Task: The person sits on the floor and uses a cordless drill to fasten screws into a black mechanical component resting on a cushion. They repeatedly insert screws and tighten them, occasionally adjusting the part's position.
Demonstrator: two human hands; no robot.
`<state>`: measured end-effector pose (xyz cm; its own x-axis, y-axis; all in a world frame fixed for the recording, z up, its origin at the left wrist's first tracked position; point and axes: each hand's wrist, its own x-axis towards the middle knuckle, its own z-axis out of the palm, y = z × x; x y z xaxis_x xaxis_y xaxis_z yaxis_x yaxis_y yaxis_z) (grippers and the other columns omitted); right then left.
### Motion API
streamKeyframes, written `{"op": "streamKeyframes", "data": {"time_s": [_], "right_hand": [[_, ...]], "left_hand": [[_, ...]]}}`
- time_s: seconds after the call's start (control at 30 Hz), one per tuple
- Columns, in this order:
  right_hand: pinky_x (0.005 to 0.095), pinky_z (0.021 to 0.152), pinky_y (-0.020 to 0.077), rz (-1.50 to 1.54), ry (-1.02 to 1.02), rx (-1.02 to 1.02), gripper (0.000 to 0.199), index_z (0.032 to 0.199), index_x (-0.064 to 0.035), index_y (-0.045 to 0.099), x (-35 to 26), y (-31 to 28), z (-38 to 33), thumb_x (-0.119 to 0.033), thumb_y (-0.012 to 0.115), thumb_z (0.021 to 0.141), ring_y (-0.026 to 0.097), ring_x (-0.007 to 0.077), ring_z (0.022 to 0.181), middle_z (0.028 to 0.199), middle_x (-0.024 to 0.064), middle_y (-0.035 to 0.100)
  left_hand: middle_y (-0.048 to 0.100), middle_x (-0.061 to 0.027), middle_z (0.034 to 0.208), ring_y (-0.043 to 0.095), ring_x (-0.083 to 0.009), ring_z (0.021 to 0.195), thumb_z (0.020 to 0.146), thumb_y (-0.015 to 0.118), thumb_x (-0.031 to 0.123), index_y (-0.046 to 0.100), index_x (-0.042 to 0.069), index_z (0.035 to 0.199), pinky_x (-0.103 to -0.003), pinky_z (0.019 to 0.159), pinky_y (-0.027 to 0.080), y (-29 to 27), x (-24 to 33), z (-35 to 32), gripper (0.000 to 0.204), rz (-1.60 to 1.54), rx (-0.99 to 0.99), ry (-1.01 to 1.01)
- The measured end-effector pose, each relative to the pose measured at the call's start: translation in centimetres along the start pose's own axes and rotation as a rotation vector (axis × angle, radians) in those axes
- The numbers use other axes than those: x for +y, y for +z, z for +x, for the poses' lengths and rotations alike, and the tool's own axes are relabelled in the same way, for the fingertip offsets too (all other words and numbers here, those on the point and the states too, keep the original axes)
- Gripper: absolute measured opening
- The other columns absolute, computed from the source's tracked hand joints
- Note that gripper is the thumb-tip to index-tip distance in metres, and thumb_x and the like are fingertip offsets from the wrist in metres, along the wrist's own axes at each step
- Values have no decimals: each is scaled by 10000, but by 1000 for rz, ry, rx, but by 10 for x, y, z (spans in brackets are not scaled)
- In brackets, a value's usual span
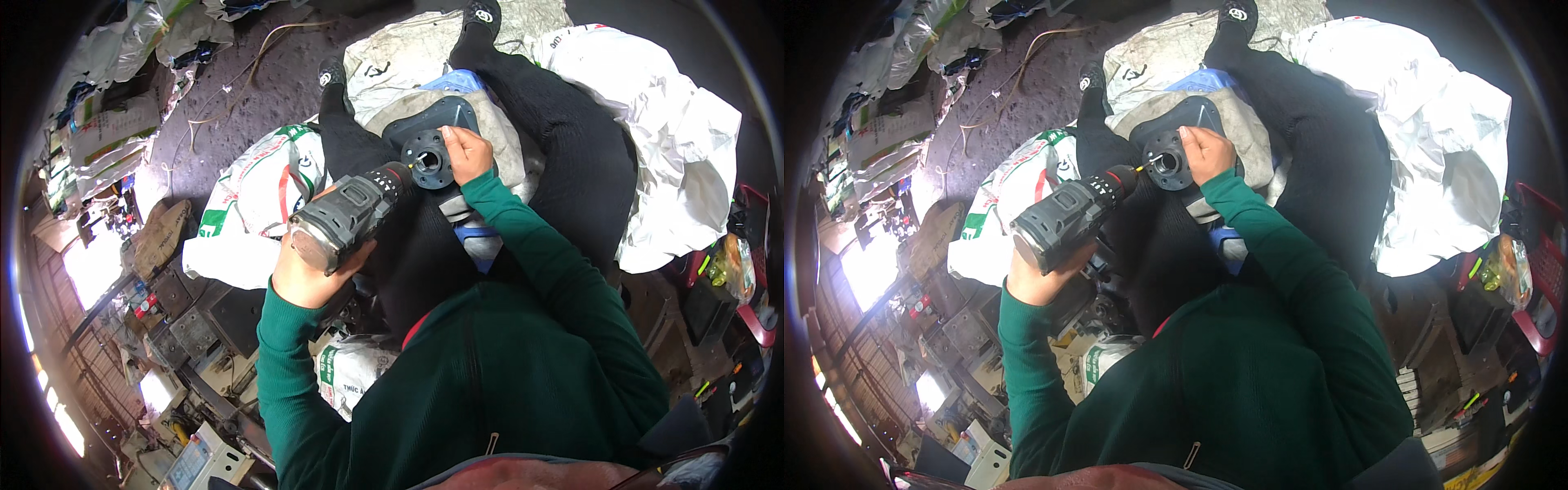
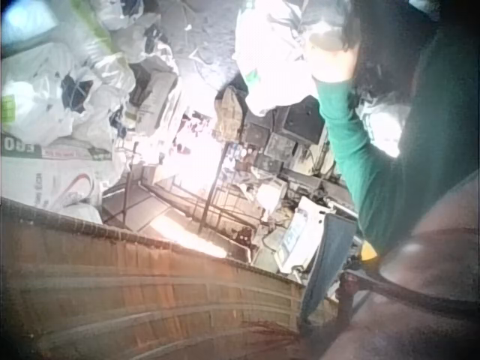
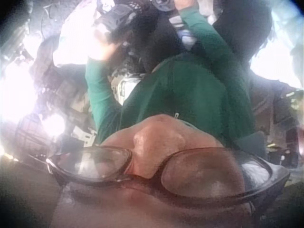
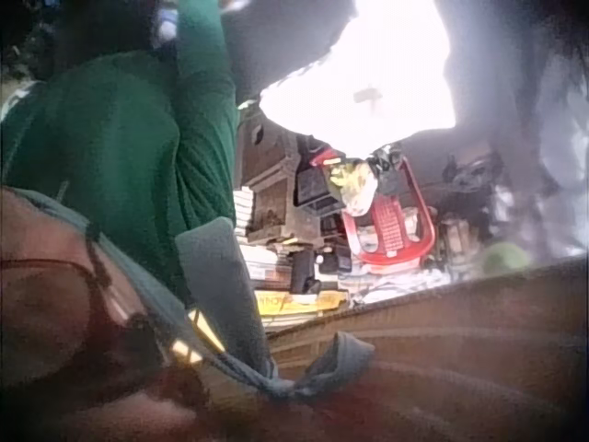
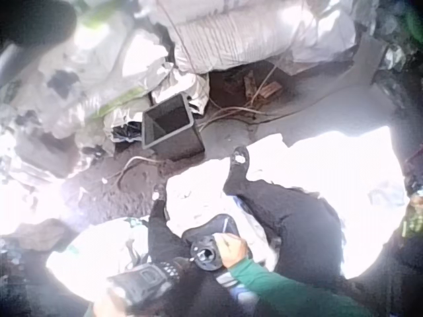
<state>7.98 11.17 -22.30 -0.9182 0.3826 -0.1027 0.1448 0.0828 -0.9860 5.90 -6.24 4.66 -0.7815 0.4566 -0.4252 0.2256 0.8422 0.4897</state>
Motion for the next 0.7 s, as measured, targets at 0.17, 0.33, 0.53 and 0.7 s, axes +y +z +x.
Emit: {"op": "streamKeyframes", "data": {"time_s": [0.17,0.33,0.53,0.7], "right_hand": [[364,632,489,13,-1,25,260,898,-21,688,1,1,-3,-248,562,916,645,310,711,801,163,660],[353,643,499,13,-26,44,252,899,-23,692,-2,1,-3,-234,555,917,650,305,722,808,158,666],[352,638,499,4,-31,57,241,896,-23,692,-4,1,-4,-222,557,915,648,307,714,804,158,665],[352,615,491,27,-33,53,234,887,-16,688,-6,-1,-2,-215,568,909,642,303,692,789,159,659]], "left_hand": [[619,-160,1128,614,-317,1009,721,756,154,562,3,1175,-369,909,471,5,1,14,516,19,-15,-27],[660,-120,966,642,-271,865,726,753,143,619,18,1074,-369,767,498,7,2,27,394,-23,16,47],[662,-117,977,643,-259,873,744,744,142,615,19,1083,-366,784,497,15,3,40,383,-78,13,44],[668,-127,1010,649,-267,906,755,739,145,614,19,1095,-354,798,502,14,11,54,384,-36,-68,6]]}}
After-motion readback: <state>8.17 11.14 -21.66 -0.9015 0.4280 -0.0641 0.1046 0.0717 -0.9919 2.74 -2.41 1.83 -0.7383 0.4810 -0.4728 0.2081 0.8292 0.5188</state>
